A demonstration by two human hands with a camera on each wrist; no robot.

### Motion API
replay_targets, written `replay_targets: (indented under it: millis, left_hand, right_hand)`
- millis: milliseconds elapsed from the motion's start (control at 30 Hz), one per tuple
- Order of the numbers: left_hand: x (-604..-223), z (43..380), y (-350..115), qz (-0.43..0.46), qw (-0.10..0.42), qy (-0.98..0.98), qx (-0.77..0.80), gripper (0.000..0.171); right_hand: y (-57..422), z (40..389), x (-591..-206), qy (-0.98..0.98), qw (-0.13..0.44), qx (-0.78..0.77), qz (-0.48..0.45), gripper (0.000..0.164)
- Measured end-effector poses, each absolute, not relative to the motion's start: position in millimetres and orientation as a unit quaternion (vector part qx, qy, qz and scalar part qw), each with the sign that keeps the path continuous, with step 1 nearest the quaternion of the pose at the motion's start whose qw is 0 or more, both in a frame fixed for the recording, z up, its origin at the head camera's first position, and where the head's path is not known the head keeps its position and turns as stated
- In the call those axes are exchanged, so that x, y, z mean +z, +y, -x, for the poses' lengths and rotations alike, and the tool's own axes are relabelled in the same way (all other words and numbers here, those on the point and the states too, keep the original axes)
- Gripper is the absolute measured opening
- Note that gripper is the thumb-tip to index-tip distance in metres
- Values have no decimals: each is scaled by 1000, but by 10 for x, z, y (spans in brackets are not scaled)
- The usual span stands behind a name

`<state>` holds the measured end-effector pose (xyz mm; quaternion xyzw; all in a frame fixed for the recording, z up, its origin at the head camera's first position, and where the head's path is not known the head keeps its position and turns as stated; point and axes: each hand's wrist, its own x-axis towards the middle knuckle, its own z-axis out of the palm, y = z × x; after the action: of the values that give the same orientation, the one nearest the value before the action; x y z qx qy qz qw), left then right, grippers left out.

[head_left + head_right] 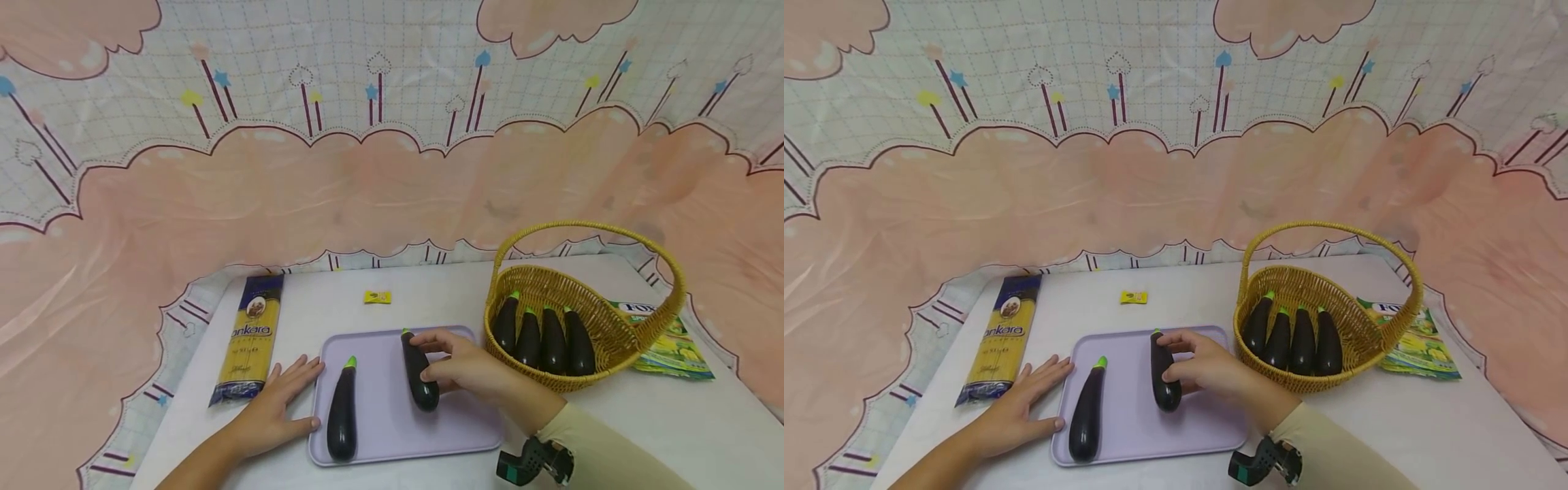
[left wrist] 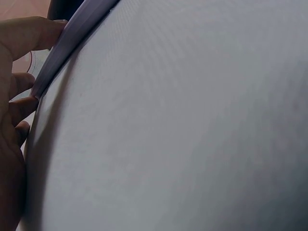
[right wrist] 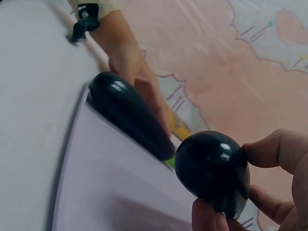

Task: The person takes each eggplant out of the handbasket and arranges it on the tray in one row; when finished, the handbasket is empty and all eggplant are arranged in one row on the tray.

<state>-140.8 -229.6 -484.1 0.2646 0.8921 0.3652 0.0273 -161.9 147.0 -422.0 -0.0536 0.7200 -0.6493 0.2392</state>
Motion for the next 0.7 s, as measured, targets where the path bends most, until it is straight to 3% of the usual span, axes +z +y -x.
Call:
replay_targets:
  millis: [467, 700]
  left_hand:
    - [-4838, 1418, -2289, -242, 52, 900, 358, 87]
    - [-4833, 1422, -2288, -240, 64, 900, 359, 86]
  right_hand:
    - [892, 1575, -4411, 755, 246, -603, 79, 60]
    - [757, 1506, -4434, 790, 219, -563, 105, 60]
